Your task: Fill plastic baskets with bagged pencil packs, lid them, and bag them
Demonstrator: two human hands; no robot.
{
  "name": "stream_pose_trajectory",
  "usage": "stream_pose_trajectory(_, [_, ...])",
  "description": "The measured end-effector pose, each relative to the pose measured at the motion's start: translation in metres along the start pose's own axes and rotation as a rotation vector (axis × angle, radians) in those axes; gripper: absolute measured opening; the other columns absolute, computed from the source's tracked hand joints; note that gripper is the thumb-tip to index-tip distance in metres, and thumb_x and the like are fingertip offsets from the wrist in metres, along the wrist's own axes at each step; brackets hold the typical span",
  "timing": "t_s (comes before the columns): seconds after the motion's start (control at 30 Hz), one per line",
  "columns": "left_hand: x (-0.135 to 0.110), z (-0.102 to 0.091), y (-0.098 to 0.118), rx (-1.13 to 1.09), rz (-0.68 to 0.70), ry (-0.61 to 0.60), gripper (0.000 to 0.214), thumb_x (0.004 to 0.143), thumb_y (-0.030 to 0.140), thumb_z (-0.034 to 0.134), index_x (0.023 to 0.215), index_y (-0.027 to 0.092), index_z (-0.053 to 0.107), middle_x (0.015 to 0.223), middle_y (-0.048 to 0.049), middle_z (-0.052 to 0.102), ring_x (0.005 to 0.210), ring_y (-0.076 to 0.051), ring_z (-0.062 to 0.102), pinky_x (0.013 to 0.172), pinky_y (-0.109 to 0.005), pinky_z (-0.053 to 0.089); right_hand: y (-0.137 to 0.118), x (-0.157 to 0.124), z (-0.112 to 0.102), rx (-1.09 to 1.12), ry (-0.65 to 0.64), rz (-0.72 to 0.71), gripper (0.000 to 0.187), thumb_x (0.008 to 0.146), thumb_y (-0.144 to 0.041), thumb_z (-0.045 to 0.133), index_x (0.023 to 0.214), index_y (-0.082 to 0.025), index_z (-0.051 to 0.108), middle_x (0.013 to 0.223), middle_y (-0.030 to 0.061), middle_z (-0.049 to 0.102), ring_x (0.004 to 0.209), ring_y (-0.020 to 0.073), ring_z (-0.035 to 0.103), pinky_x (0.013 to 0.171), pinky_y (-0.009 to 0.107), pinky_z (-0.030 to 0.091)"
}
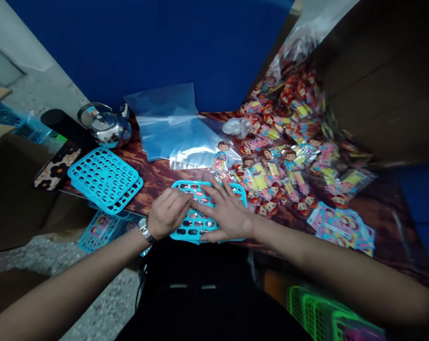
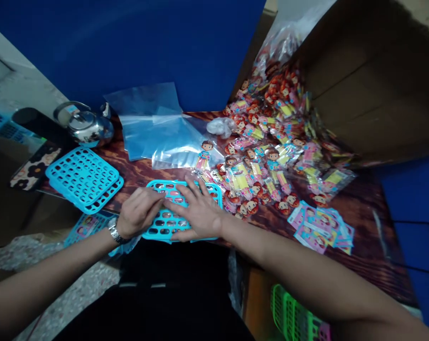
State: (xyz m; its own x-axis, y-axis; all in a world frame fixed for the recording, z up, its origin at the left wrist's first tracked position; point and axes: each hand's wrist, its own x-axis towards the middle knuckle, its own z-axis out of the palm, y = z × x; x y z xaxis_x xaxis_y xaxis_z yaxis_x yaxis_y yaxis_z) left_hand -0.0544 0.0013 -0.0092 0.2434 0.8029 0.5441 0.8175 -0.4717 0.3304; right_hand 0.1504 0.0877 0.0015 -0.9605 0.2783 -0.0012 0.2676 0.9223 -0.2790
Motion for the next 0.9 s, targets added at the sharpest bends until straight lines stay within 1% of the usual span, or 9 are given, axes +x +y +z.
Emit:
stream_pose_trajectory(0.1, [-0.006, -0.011, -0.003, 0.0, 0.112, -0.096, 0.031, 0.089, 0.024, 0.048, 0.117, 0.011, 0.051, 0.096, -0.0116, 0.061, 0.094, -0.022, 0.054, 0.084, -0.037, 0.047, -0.001, -0.001, 0.001, -0.029, 0.023, -0.005, 0.083, 0.074, -0.074, 0.048, 0.141, -0.028, 0.035, 0.144, 0.0139, 0.027, 0.135, 0.0423, 0.007, 0.104, 0.064, 0.007])
stream_pose_trajectory(0.17, [-0.011, -0.017, -0.01, -0.036, 0.2, -0.221, 0.052, 0.09, 0.043, 0.043, 0.13, 0.009, 0.042, 0.109, -0.016, 0.057, 0.103, -0.027, 0.051, 0.09, -0.045, 0.045, -0.001, -0.001, 0.001, -0.039, 0.031, -0.009, 0.082, 0.075, -0.073, 0.047, 0.141, -0.027, 0.035, 0.144, 0.0143, 0.026, 0.135, 0.0425, 0.007, 0.104, 0.064, 0.008])
stream_pose_trajectory(0.27, [-0.018, -0.022, -0.023, -0.086, 0.308, -0.352, 0.088, 0.079, 0.069, 0.042, 0.142, 0.01, 0.025, 0.124, -0.0213, 0.045, 0.116, -0.034, 0.042, 0.096, -0.055, 0.038, -0.001, -0.002, 0.0, -0.033, 0.034, -0.002, 0.083, 0.074, -0.074, 0.048, 0.14, -0.025, 0.037, 0.143, 0.0158, 0.027, 0.134, 0.0419, 0.009, 0.104, 0.064, 0.009])
stream_pose_trajectory(0.37, [-0.023, -0.019, -0.031, -0.094, 0.343, -0.381, 0.101, 0.073, 0.073, 0.049, 0.146, 0.013, 0.014, 0.139, -0.024, 0.03, 0.129, -0.04, 0.027, 0.102, -0.058, 0.03, -0.001, -0.002, 0.0, -0.02, 0.04, 0.007, 0.084, 0.073, -0.075, 0.047, 0.139, -0.024, 0.038, 0.142, 0.0166, 0.029, 0.134, 0.0412, 0.012, 0.104, 0.064, 0.01])
stream_pose_trajectory(0.47, [-0.027, -0.011, -0.027, -0.147, 0.234, -0.364, 0.098, 0.076, 0.076, 0.037, 0.147, 0.014, 0.009, 0.149, -0.0228, 0.014, 0.137, -0.042, 0.011, 0.105, -0.062, 0.02, 0.0, -0.002, 0.001, -0.02, 0.045, 0.002, 0.084, 0.073, -0.074, 0.048, 0.138, -0.022, 0.039, 0.142, 0.0177, 0.029, 0.135, 0.041, 0.009, 0.104, 0.064, 0.01])
stream_pose_trajectory(0.57, [-0.035, -0.002, -0.013, -0.234, 0.009, -0.3, 0.091, 0.081, 0.075, 0.02, 0.147, 0.014, 0.002, 0.153, -0.019, 0.004, 0.139, -0.041, -0.001, 0.106, -0.064, 0.014, 0.002, -0.002, 0.003, -0.028, 0.058, -0.011, 0.088, 0.073, -0.074, 0.05, 0.142, -0.021, 0.033, 0.147, 0.0189, 0.02, 0.137, 0.0408, 0.005, 0.104, 0.064, 0.01])
stream_pose_trajectory(0.7, [-0.043, 0.008, 0.001, -0.284, -0.239, -0.223, 0.072, 0.093, 0.05, 0.025, 0.146, 0.014, -0.007, 0.154, -0.0159, -0.007, 0.141, -0.034, -0.003, 0.109, -0.058, 0.016, 0.003, -0.003, 0.005, -0.065, 0.068, -0.036, 0.097, 0.074, -0.073, 0.048, 0.147, -0.016, 0.019, 0.151, 0.0219, 0.006, 0.138, 0.0407, 0.001, 0.104, 0.064, 0.009])
stream_pose_trajectory(0.8, [-0.045, 0.01, 0.005, -0.306, -0.288, -0.201, 0.075, 0.092, 0.043, 0.034, 0.146, 0.011, -0.007, 0.154, -0.0182, -0.005, 0.141, -0.033, -0.001, 0.11, -0.055, 0.018, 0.005, -0.003, 0.007, -0.079, 0.059, -0.056, 0.099, 0.074, -0.074, 0.046, 0.147, -0.016, 0.015, 0.151, 0.0225, 0.007, 0.137, 0.0413, 0.002, 0.103, 0.065, 0.009])
stream_pose_trajectory(0.9, [-0.043, 0.008, 0.002, -0.281, -0.244, -0.228, 0.075, 0.092, 0.041, 0.036, 0.146, 0.009, -0.004, 0.153, -0.0195, -0.002, 0.141, -0.035, -0.001, 0.109, -0.057, 0.019, 0.005, -0.002, 0.009, -0.072, 0.067, -0.061, 0.1, 0.073, -0.074, 0.047, 0.148, -0.016, 0.014, 0.151, 0.0235, 0.003, 0.137, 0.0426, 0.002, 0.102, 0.065, 0.012])
